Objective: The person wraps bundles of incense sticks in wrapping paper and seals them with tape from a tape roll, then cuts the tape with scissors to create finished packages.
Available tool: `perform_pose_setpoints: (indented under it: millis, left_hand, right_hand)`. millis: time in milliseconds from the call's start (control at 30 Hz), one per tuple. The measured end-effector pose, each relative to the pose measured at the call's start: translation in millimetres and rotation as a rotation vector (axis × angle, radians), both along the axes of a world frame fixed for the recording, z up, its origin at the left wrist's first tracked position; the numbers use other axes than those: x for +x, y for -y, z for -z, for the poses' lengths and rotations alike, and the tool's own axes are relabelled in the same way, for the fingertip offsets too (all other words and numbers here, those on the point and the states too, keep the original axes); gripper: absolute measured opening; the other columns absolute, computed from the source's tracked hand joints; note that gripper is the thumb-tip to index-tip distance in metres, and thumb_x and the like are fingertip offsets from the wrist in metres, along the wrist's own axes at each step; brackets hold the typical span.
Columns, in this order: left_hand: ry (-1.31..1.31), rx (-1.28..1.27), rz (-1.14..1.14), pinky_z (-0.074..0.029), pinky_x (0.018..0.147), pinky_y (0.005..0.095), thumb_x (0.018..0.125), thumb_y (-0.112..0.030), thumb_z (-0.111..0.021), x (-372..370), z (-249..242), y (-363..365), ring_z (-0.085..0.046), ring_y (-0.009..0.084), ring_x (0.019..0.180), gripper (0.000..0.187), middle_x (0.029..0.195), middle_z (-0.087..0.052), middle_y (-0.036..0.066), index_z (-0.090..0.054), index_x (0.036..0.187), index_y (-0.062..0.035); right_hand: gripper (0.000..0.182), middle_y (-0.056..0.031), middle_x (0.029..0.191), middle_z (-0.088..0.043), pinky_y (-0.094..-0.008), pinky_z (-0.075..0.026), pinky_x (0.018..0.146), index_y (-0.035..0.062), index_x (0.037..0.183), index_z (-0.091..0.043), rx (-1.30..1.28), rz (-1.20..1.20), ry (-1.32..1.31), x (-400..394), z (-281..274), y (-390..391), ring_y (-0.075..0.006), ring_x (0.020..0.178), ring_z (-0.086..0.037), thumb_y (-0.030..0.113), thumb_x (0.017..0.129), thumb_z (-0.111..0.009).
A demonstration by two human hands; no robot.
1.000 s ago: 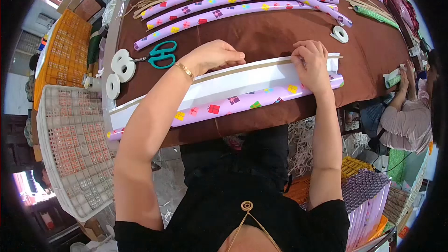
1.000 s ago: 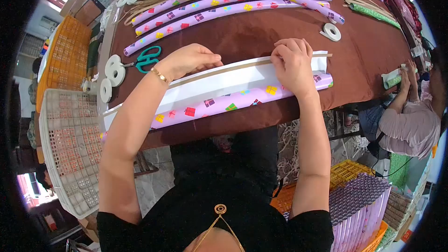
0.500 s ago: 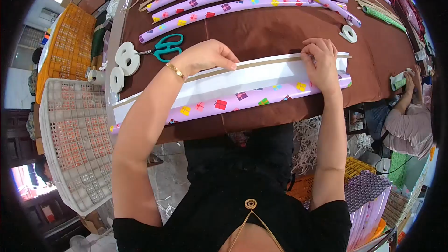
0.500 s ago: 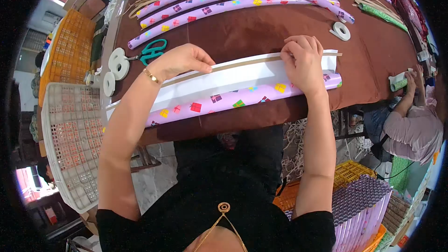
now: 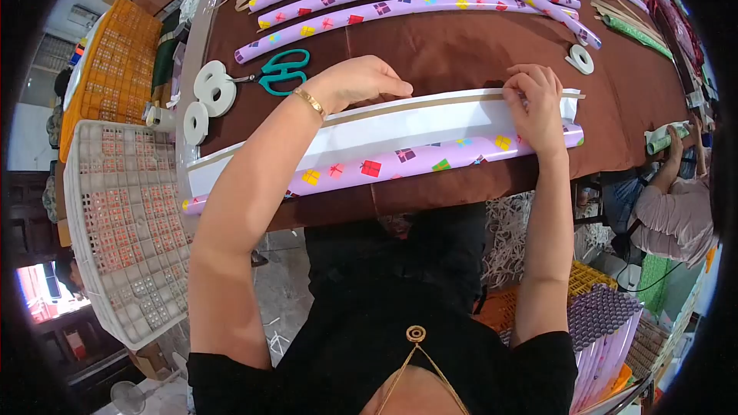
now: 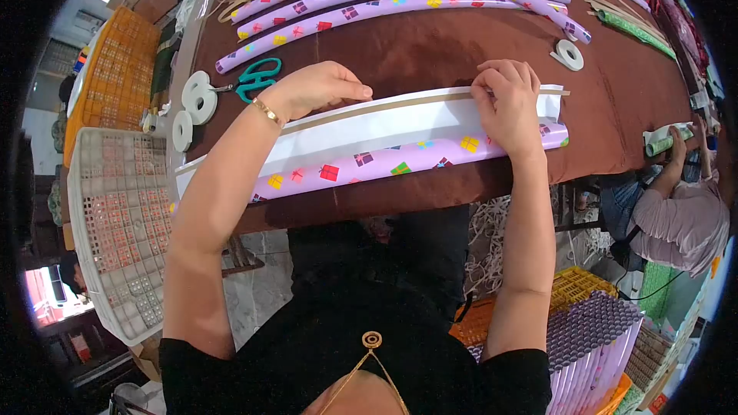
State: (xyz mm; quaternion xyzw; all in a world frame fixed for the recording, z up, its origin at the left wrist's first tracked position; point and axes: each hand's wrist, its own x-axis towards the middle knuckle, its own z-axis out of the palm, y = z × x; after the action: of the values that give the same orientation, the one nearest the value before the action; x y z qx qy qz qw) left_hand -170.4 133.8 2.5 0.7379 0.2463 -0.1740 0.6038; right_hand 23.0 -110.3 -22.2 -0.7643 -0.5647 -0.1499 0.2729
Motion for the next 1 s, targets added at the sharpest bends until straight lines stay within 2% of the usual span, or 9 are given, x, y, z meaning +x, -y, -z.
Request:
perform_pose_setpoints:
  millis: [167,300,400,467,500,600,667,767,1000]
  left_hand:
    - [0.024,0.014,0.018,-0.048,0.072,0.0284,0.088,-0.024,-0.07,-9,0,-2,-0.062,0.0112,0.077,0.024,0.084,-0.071,0.006,-0.075,0.092,-0.0008]
    - [0.07,-0.01,0.028,-0.049,0.069,0.0245,0.089,-0.022,-0.069,-17,0,-2,-0.061,0.0083,0.074,0.024,0.084,-0.07,0.004,-0.073,0.097,0.0005]
    - [0.11,0.042,0.044,-0.05,0.075,0.0257,0.088,-0.019,-0.07,-26,3,-7,-0.063,0.01,0.081,0.024,0.09,-0.071,0.005,-0.073,0.099,0.0016]
    - [0.101,0.108,0.072,-0.049,0.085,0.0295,0.084,-0.018,-0.071,-36,3,-12,-0.065,0.0157,0.087,0.026,0.095,-0.072,0.009,-0.073,0.101,0.0013]
    - [0.096,0.109,0.065,-0.049,0.085,0.0295,0.084,-0.018,-0.071,-42,2,-15,-0.065,0.0157,0.087,0.026,0.095,-0.072,0.009,-0.073,0.101,0.0013]
    - [0.084,0.146,0.095,-0.05,0.08,0.0285,0.089,-0.026,-0.068,-53,-3,-24,-0.066,0.0151,0.085,0.031,0.095,-0.072,0.009,-0.072,0.103,0.0015]
    - [-0.013,-0.067,-0.077,-0.051,0.073,0.0254,0.095,-0.037,-0.062,-52,-8,-28,-0.066,0.012,0.079,0.042,0.092,-0.071,0.009,-0.071,0.103,0.0023]
    - [0.001,-0.018,-0.053,-0.051,0.069,0.0244,0.097,-0.045,-0.055,-40,-3,-26,-0.066,0.0124,0.077,0.05,0.091,-0.071,0.01,-0.07,0.104,0.0022]
    - [0.025,0.084,0.054,-0.048,0.065,0.026,0.091,-0.03,-0.065,-15,-1,-10,-0.062,0.0109,0.074,0.032,0.087,-0.071,0.006,-0.073,0.099,0.0006]
  right_hand:
    - [0.006,-0.0062,0.106,-0.065,-0.0417,-0.037,0.098,0.0044,0.082,-0.062,-0.003,0.003,-0.004,-1,-1,-1,-0.0276,0.104,-0.056,0.008,0.079,-0.066]
    - [0.006,-0.0064,0.106,-0.065,-0.042,-0.038,0.098,0.0041,0.082,-0.063,-0.003,0.01,-0.005,-1,-1,-1,-0.0279,0.104,-0.056,0.009,0.079,-0.066]
    - [0.006,-0.0066,0.106,-0.065,-0.0416,-0.038,0.098,0.004,0.083,-0.063,-0.007,0.011,-0.004,-1,-1,0,-0.0282,0.104,-0.056,0.009,0.079,-0.066]
    - [0.006,-0.0066,0.106,-0.065,-0.0414,-0.038,0.097,0.0039,0.083,-0.063,-0.006,0.01,-0.005,-1,-1,-1,-0.0283,0.104,-0.056,0.008,0.079,-0.066]
    - [0.006,-0.0066,0.106,-0.065,-0.041,-0.038,0.097,0.0039,0.083,-0.063,0.002,0.008,0.005,-1,0,-1,-0.0282,0.104,-0.056,0.008,0.079,-0.066]
    - [0.006,-0.0067,0.106,-0.065,-0.0406,-0.039,0.096,0.004,0.082,-0.063,0.008,-0.001,0.008,0,1,-1,-0.028,0.103,-0.056,0.008,0.079,-0.065]
    - [0.006,-0.0069,0.105,-0.065,-0.0402,-0.04,0.095,0.0039,0.082,-0.063,-0.004,0.002,0.014,0,0,-1,-0.0279,0.102,-0.057,0.008,0.079,-0.065]
    - [0.006,-0.0071,0.105,-0.065,-0.0397,-0.041,0.094,0.0034,0.082,-0.062,0.0,0.002,0.021,0,0,-2,-0.0277,0.101,-0.057,0.008,0.079,-0.065]
    - [0.007,-0.0052,0.104,-0.066,-0.0418,-0.037,0.098,0.0053,0.082,-0.064,-0.033,0.02,-0.027,0,0,-1,-0.0281,0.103,-0.056,0.01,0.078,-0.067]
